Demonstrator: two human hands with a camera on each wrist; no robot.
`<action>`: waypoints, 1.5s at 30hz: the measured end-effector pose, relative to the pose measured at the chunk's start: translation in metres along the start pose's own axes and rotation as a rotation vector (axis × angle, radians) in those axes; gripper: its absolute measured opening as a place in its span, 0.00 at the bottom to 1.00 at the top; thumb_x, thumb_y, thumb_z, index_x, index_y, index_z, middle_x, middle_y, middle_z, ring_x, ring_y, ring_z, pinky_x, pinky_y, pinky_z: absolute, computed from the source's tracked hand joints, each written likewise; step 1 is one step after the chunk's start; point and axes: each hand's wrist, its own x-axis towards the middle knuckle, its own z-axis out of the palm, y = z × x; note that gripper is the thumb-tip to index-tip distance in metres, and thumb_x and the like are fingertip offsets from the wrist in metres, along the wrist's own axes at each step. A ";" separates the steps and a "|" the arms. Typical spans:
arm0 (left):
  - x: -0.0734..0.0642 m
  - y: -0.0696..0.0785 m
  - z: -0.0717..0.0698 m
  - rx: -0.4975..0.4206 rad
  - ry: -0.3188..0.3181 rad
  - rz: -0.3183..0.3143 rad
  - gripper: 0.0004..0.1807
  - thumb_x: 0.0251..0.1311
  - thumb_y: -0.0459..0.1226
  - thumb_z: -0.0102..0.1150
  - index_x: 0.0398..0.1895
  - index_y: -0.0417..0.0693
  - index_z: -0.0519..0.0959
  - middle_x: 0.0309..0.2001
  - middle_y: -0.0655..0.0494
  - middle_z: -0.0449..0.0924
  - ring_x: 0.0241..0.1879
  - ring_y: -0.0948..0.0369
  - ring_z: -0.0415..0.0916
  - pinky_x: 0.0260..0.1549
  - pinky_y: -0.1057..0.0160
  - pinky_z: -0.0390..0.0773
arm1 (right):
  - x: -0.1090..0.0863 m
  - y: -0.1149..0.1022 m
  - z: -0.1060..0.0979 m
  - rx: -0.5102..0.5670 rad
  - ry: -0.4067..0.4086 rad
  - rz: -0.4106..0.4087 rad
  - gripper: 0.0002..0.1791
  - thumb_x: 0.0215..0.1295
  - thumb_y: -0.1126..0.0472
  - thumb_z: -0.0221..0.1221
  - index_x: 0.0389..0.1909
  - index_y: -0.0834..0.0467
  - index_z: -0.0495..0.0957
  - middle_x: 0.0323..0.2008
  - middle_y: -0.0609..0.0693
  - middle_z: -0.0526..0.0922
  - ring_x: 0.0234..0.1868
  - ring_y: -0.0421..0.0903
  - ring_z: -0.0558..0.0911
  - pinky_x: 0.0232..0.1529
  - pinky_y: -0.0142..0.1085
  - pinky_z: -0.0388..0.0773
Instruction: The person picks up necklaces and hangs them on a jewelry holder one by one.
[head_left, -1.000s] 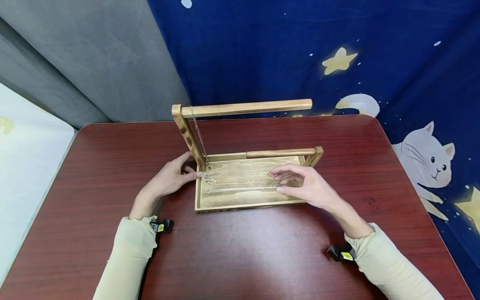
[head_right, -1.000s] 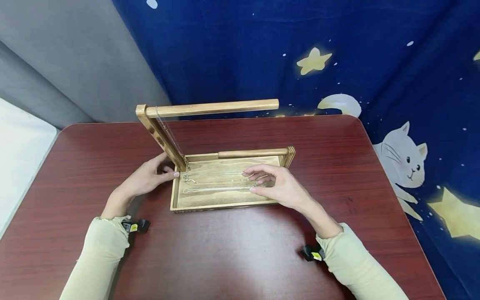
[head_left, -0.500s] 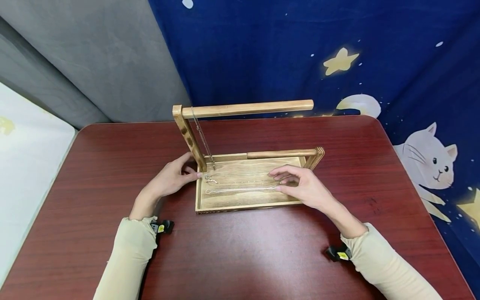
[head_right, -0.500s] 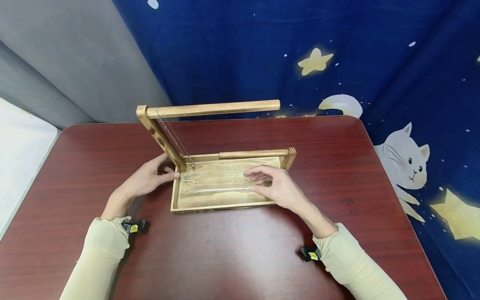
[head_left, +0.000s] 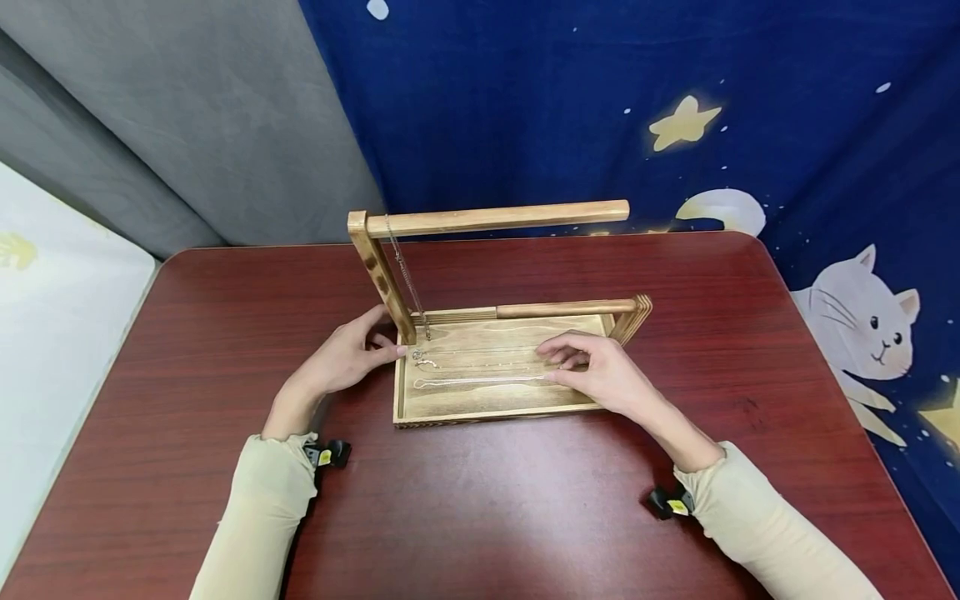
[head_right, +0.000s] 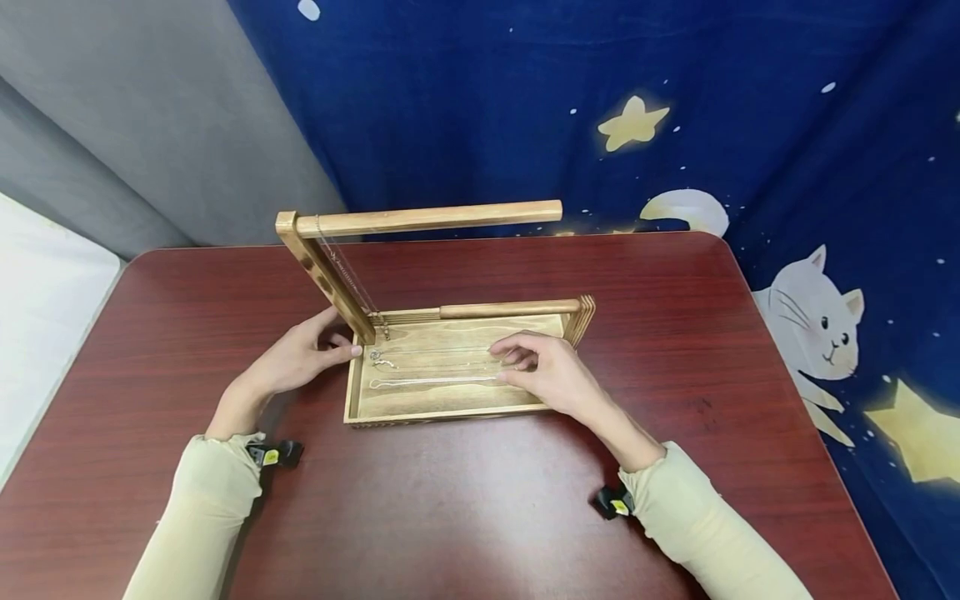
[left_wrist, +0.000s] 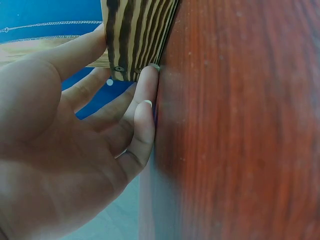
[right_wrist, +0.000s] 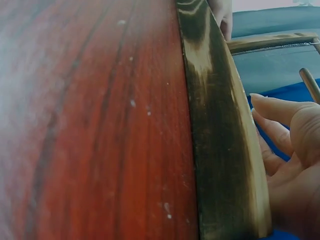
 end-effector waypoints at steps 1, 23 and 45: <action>0.000 0.000 0.000 0.002 0.001 0.000 0.33 0.66 0.48 0.63 0.70 0.51 0.64 0.40 0.50 0.85 0.42 0.57 0.82 0.47 0.52 0.74 | 0.001 0.001 0.001 -0.006 -0.002 -0.001 0.16 0.59 0.68 0.70 0.49 0.58 0.84 0.43 0.53 0.86 0.42 0.52 0.83 0.42 0.35 0.79; 0.004 0.000 0.004 -0.004 0.007 0.008 0.29 0.66 0.46 0.64 0.67 0.54 0.67 0.40 0.50 0.84 0.41 0.59 0.81 0.45 0.54 0.75 | 0.009 0.003 0.008 -0.211 -0.012 0.054 0.10 0.55 0.63 0.73 0.38 0.54 0.87 0.28 0.43 0.82 0.30 0.40 0.79 0.32 0.31 0.76; 0.001 -0.003 0.001 -0.003 0.001 0.022 0.29 0.66 0.46 0.63 0.67 0.53 0.66 0.39 0.51 0.83 0.41 0.59 0.80 0.45 0.55 0.74 | 0.013 0.000 0.018 -0.350 -0.023 0.100 0.08 0.52 0.60 0.75 0.32 0.48 0.87 0.28 0.42 0.77 0.29 0.39 0.74 0.33 0.32 0.70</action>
